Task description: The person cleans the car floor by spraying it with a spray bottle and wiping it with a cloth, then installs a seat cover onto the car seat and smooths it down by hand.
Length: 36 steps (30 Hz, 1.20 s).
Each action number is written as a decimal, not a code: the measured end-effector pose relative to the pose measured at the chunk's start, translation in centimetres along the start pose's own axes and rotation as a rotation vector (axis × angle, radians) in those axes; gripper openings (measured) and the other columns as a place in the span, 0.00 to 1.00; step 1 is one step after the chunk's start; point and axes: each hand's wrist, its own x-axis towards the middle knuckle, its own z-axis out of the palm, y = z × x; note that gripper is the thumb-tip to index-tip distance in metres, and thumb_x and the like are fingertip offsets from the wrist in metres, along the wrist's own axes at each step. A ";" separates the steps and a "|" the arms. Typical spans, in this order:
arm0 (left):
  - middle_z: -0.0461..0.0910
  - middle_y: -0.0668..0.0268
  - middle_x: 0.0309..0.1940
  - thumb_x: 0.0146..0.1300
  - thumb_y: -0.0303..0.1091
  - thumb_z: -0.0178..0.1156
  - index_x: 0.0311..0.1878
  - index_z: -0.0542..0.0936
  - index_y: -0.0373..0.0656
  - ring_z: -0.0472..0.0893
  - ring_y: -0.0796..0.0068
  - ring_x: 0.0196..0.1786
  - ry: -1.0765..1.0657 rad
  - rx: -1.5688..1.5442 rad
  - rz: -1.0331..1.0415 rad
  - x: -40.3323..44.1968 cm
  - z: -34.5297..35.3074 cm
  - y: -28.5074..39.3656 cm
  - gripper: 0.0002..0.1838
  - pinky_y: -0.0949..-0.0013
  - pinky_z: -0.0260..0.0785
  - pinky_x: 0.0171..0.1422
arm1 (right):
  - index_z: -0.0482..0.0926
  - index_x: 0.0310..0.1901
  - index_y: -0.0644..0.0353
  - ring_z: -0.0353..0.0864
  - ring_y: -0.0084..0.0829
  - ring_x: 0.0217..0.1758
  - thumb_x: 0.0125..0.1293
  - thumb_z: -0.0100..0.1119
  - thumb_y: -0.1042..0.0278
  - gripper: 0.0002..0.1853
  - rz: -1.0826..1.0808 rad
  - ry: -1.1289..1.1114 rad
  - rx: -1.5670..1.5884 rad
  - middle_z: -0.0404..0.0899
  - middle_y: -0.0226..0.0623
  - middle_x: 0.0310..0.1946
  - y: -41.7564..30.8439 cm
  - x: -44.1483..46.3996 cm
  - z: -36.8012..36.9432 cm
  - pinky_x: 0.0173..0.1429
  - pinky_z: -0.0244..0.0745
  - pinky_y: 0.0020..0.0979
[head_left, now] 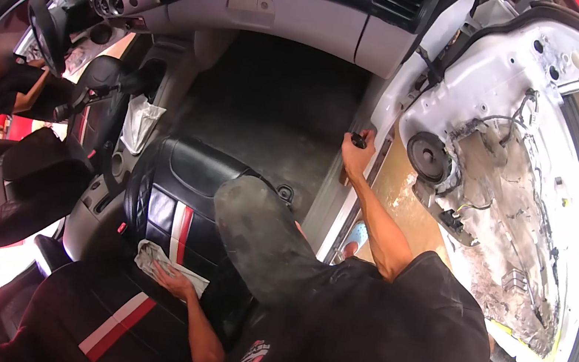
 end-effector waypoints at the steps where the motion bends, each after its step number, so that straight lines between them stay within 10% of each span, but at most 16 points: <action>1: 0.71 0.50 0.72 0.76 0.38 0.55 0.75 0.70 0.52 0.67 0.43 0.74 -0.005 -0.002 -0.006 0.0 0.1 -0.1 0.26 0.48 0.56 0.79 | 0.70 0.34 0.62 0.74 0.32 0.32 0.54 0.68 0.65 0.16 -0.002 0.005 0.027 0.74 0.38 0.26 -1.1 -0.4 0.1 0.41 0.71 0.35; 36: 0.72 0.51 0.71 0.75 0.38 0.55 0.76 0.70 0.55 0.68 0.42 0.72 -0.028 0.044 -0.018 0.1 -0.2 0.1 0.27 0.48 0.55 0.79 | 0.63 0.28 0.61 0.58 0.20 0.26 0.56 0.67 0.70 0.18 -0.156 -0.269 0.042 0.57 0.31 0.19 2.7 -6.3 -0.8 0.29 0.57 0.31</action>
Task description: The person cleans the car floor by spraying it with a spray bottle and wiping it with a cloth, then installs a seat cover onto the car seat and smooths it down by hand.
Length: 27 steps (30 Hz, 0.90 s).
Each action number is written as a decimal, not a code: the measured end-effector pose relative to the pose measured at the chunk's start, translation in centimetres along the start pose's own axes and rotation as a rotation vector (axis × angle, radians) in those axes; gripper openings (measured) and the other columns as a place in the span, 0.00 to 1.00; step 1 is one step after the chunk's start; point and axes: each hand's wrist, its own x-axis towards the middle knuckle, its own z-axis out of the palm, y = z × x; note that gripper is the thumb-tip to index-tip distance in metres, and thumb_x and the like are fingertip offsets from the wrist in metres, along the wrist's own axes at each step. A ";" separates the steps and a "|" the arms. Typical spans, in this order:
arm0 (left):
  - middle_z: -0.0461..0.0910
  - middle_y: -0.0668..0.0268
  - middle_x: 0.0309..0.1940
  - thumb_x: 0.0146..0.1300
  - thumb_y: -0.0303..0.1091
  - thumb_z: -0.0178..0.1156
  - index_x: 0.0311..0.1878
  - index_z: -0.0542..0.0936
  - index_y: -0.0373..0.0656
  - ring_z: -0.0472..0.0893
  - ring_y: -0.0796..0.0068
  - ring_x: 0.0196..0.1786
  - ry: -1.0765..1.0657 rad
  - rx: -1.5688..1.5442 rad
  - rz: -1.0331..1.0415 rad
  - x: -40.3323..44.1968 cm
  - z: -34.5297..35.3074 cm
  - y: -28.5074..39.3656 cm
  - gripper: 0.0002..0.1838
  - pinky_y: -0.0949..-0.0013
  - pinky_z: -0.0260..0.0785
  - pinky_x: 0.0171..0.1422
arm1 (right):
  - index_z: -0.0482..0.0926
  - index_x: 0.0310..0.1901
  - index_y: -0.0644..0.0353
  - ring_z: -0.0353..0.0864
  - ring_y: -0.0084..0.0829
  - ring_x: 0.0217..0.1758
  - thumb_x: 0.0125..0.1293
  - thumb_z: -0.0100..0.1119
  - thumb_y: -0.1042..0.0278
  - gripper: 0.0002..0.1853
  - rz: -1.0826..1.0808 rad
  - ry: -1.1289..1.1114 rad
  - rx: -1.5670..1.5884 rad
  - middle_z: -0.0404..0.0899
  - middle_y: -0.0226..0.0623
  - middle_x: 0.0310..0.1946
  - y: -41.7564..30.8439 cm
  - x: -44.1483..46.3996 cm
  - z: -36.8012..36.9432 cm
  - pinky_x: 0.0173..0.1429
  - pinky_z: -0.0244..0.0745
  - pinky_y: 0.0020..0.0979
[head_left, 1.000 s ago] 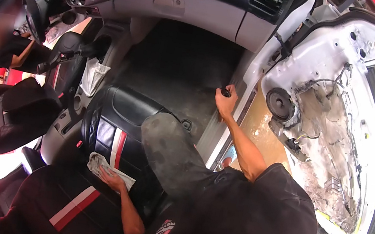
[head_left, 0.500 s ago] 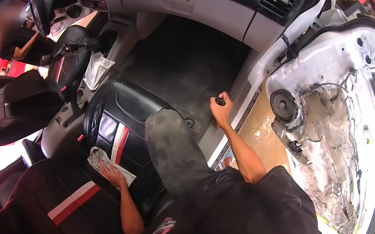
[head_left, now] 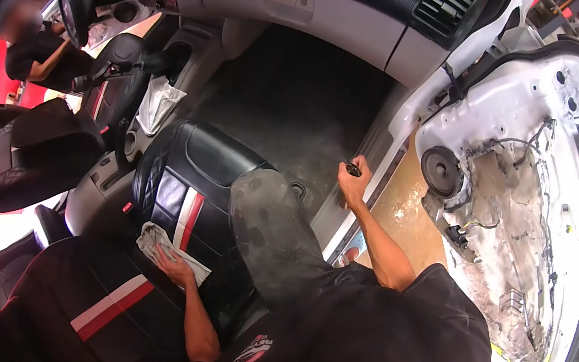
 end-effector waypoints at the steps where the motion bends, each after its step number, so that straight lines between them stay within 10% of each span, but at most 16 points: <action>1: 0.73 0.51 0.70 0.75 0.38 0.55 0.76 0.70 0.55 0.68 0.42 0.72 0.003 -0.012 -0.001 -0.1 0.0 0.1 0.27 0.48 0.55 0.79 | 0.63 0.28 0.61 0.58 0.20 0.26 0.55 0.67 0.70 0.18 -0.010 0.005 0.019 0.57 0.31 0.19 -0.4 -0.1 0.0 0.29 0.57 0.31; 27: 0.74 0.49 0.68 0.73 0.38 0.57 0.75 0.70 0.50 0.69 0.44 0.71 0.023 -0.009 0.022 0.1 0.3 -0.2 0.28 0.48 0.57 0.77 | 0.66 0.26 0.61 0.60 0.19 0.27 0.61 0.71 0.68 0.19 -0.047 -0.101 0.053 0.62 0.27 0.20 1.8 -2.1 -0.5 0.30 0.59 0.30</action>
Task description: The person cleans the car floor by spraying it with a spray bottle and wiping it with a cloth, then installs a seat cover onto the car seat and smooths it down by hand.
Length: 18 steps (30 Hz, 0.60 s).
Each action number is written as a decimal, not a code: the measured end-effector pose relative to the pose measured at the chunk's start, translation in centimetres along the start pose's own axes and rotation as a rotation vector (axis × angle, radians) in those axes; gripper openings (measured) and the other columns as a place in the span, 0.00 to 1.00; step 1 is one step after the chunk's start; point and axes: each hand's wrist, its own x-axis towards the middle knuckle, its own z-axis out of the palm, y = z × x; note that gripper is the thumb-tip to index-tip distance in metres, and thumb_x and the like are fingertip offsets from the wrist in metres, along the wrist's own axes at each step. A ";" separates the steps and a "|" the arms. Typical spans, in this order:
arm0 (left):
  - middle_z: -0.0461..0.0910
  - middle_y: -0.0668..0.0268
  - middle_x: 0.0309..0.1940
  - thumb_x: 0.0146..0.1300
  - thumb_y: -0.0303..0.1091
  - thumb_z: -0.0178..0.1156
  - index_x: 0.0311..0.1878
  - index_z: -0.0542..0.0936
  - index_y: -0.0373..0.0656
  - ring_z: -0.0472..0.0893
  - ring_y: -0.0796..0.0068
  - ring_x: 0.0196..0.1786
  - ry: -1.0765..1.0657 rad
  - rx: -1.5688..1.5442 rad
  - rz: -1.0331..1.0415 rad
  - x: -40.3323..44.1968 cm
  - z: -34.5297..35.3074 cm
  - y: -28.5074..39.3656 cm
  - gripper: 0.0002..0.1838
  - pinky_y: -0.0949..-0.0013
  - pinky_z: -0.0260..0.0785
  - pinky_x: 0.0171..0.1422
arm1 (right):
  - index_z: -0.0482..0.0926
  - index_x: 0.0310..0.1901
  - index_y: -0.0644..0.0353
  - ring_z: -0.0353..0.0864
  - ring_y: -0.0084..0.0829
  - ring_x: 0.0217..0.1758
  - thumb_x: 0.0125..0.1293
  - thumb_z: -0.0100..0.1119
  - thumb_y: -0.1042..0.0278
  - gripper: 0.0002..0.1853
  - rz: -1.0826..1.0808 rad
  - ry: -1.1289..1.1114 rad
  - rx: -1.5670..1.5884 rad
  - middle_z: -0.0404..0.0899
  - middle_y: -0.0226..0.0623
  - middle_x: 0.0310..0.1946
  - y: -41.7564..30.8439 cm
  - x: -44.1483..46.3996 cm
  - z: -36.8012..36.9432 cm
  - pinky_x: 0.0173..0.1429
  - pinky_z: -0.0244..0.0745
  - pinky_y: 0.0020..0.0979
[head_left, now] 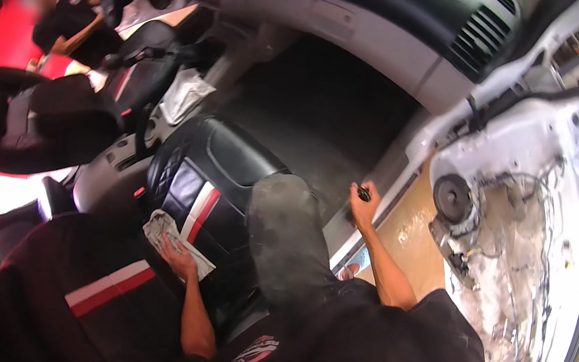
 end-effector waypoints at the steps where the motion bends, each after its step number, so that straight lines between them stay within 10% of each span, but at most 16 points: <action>1: 0.74 0.50 0.69 0.73 0.37 0.57 0.75 0.70 0.49 0.68 0.44 0.72 0.012 0.020 -0.001 0.1 0.1 0.0 0.28 0.49 0.57 0.78 | 0.66 0.26 0.60 0.60 0.19 0.27 0.62 0.71 0.68 0.19 0.010 -0.006 0.005 0.63 0.27 0.20 0.6 -0.2 0.0 0.31 0.59 0.30; 18: 0.67 0.47 0.74 0.69 0.39 0.60 0.77 0.68 0.56 0.63 0.37 0.76 -0.030 -0.081 -0.148 -0.1 -1.4 0.9 0.32 0.47 0.55 0.80 | 0.65 0.26 0.61 0.60 0.23 0.27 0.66 0.74 0.55 0.27 0.081 -0.048 -0.068 0.61 0.27 0.23 -1.3 2.3 -0.9 0.34 0.62 0.31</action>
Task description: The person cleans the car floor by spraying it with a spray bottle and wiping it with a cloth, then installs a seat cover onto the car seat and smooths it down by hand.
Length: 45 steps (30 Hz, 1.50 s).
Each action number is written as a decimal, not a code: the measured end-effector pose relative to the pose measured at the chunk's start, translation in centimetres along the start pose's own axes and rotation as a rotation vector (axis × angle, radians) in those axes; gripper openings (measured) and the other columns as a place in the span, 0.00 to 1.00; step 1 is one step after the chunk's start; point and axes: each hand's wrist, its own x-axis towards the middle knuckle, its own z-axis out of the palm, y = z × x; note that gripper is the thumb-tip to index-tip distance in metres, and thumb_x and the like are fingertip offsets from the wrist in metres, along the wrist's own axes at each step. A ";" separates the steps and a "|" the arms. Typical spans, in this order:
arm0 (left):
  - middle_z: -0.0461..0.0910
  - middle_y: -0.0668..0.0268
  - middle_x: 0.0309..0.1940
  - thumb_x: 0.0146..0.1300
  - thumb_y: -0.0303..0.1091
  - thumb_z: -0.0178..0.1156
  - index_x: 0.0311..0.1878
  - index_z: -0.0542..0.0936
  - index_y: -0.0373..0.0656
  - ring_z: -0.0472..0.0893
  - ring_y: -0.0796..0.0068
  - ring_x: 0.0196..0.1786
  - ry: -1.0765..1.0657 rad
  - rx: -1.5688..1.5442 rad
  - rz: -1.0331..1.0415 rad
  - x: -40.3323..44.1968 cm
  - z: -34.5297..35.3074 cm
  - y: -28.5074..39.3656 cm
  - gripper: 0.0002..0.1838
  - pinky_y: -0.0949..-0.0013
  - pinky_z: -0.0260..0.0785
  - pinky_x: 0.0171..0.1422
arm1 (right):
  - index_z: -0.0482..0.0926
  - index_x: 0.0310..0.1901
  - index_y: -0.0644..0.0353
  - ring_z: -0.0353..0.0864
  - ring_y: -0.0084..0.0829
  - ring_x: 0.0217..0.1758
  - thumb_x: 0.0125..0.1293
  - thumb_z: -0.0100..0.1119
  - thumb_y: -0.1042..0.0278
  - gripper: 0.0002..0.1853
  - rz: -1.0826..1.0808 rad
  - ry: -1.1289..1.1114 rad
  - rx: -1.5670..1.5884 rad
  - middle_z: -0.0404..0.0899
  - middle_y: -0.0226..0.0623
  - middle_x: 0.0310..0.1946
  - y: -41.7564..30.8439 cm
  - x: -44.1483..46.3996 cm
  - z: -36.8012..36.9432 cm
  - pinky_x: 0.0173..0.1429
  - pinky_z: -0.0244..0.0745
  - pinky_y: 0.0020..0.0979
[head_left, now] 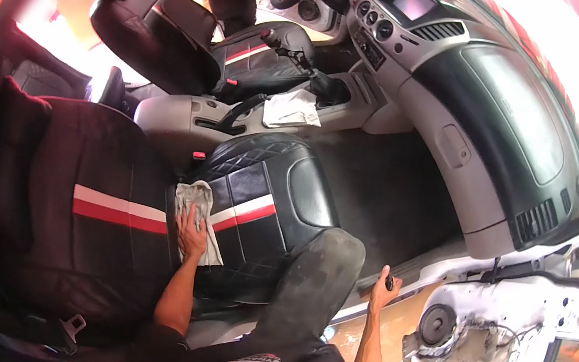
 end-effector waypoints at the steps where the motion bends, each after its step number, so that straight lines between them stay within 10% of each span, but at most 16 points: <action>1: 0.67 0.47 0.74 0.69 0.39 0.60 0.77 0.68 0.55 0.63 0.37 0.75 0.003 -0.003 0.001 0.0 0.0 0.0 0.32 0.47 0.54 0.80 | 0.65 0.27 0.61 0.61 0.25 0.28 0.66 0.74 0.53 0.27 -0.053 0.006 -0.023 0.62 0.28 0.24 0.1 0.8 0.3 0.35 0.63 0.32; 8: 0.68 0.48 0.73 0.69 0.38 0.60 0.76 0.70 0.55 0.63 0.37 0.75 0.029 -0.016 0.014 0.0 -0.4 0.3 0.31 0.47 0.56 0.79 | 0.77 0.30 0.68 0.73 0.47 0.43 0.64 0.74 0.49 0.26 -0.227 -0.054 -0.200 0.77 0.47 0.31 -3.7 6.2 3.1 0.52 0.67 0.48; 13: 0.67 0.48 0.74 0.68 0.37 0.60 0.76 0.69 0.55 0.63 0.37 0.76 0.010 -0.004 -0.002 0.1 -0.5 0.4 0.32 0.47 0.58 0.79 | 0.73 0.27 0.67 0.70 0.26 0.27 0.68 0.72 0.54 0.25 -0.138 -0.351 -0.071 0.71 0.36 0.26 -14.6 7.4 6.6 0.35 0.68 0.36; 20: 0.66 0.49 0.75 0.68 0.37 0.61 0.77 0.68 0.57 0.62 0.37 0.77 0.001 0.000 -0.021 0.2 -0.1 0.2 0.33 0.47 0.57 0.80 | 0.79 0.41 0.60 0.74 0.18 0.34 0.74 0.64 0.51 0.18 -0.380 -0.699 -0.031 0.76 0.25 0.32 -21.9 9.4 15.9 0.39 0.68 0.23; 29: 0.66 0.52 0.76 0.68 0.36 0.61 0.77 0.68 0.57 0.61 0.40 0.78 -0.017 -0.006 -0.060 0.3 -0.7 0.6 0.33 0.48 0.57 0.80 | 0.80 0.46 0.60 0.77 0.23 0.44 0.82 0.51 0.54 0.17 -0.098 -1.279 0.423 0.78 0.30 0.43 -33.3 4.7 28.5 0.55 0.81 0.35; 45: 0.66 0.50 0.75 0.66 0.34 0.62 0.76 0.70 0.55 0.60 0.39 0.78 -0.034 -0.038 -0.102 0.7 -0.8 0.9 0.34 0.48 0.55 0.80 | 0.73 0.56 0.64 0.77 0.51 0.61 0.80 0.53 0.56 0.18 0.432 -1.420 0.563 0.74 0.49 0.58 -33.5 1.6 50.7 0.71 0.74 0.51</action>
